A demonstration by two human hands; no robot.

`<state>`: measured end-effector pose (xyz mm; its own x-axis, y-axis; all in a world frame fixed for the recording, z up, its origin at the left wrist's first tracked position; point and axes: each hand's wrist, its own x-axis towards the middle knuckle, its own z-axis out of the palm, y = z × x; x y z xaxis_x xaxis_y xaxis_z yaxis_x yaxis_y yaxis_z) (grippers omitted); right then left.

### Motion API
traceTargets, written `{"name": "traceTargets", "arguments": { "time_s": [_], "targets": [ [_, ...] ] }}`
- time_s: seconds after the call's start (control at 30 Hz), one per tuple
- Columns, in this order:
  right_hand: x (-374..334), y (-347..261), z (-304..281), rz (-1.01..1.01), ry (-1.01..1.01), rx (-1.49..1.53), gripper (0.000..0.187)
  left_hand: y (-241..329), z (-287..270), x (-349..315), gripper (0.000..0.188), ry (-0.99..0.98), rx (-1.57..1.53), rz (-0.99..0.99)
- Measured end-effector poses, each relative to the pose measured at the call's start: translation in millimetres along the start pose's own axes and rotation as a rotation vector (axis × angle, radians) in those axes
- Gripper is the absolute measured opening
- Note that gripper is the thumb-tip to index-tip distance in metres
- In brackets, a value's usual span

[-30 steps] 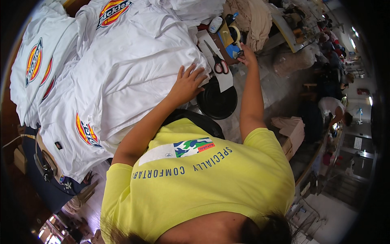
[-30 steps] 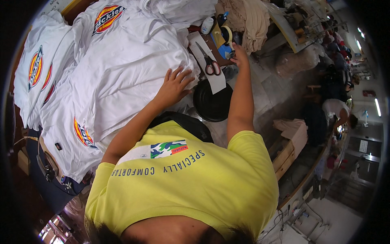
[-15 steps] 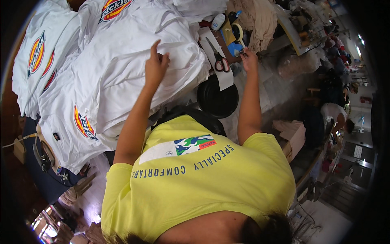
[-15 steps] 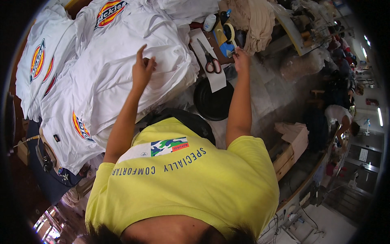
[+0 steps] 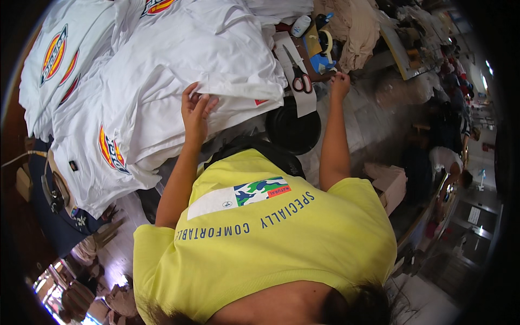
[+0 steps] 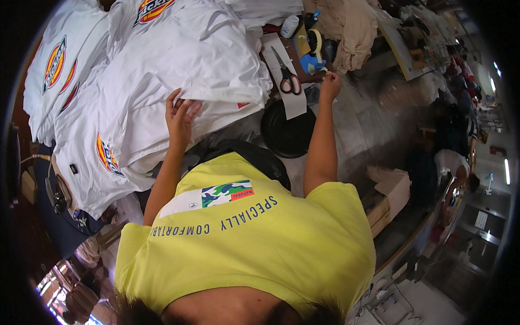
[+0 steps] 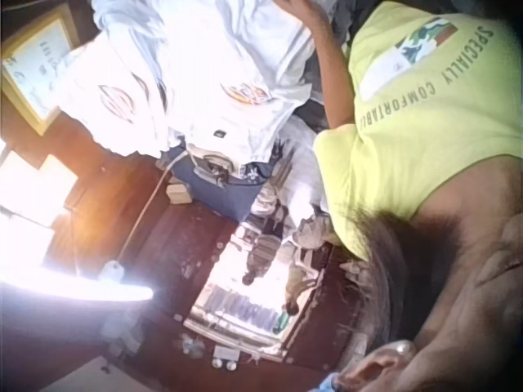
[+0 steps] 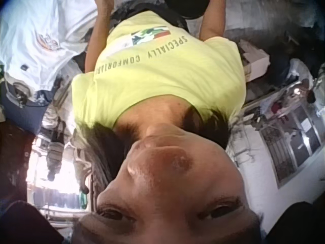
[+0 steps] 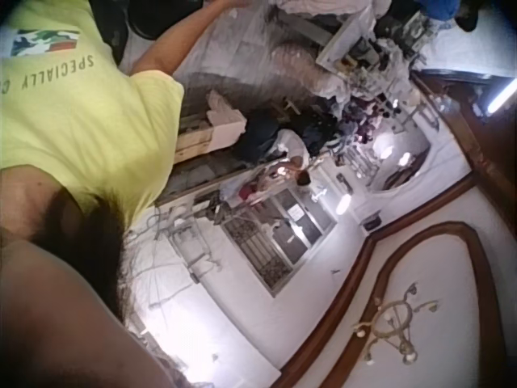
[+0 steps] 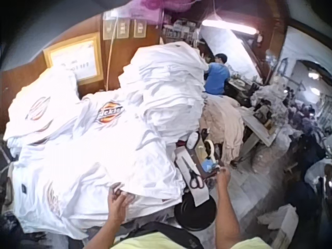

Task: The person folds several white t-shirts, using shears to trim loose threads and smoothing the fabric by hand before stacking them on a table.

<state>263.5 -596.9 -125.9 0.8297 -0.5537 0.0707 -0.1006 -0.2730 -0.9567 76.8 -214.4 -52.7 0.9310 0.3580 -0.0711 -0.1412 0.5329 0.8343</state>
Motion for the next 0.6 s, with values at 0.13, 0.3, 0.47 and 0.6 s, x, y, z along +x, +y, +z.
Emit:
{"name": "traceTargets", "arguments": {
  "time_s": [0.13, 0.3, 0.47, 0.6],
  "targets": [
    [-47.4, -39.2, 12.5, -0.297, -0.161, 0.184, 0.016, -11.7, -4.9, -20.3, 0.040, 0.168, -0.245, -0.166],
    [-148.3, -101.1, 34.2, -0.590, -0.515, 0.283, 0.042, -17.4, -5.8, -12.8, 0.025, 0.041, -0.299, -0.436],
    [-216.6, -133.8, 32.0, -0.800, -0.780, 0.158, 0.047, -4.7, 8.7, -16.0, 0.024, -0.120, -0.194, -0.510],
    [-217.4, -138.9, 33.4, -0.764, -0.823, 0.095, 0.029, 5.0, 14.5, -13.8, 0.030, -0.142, 0.164, -0.633]
  ]
}}
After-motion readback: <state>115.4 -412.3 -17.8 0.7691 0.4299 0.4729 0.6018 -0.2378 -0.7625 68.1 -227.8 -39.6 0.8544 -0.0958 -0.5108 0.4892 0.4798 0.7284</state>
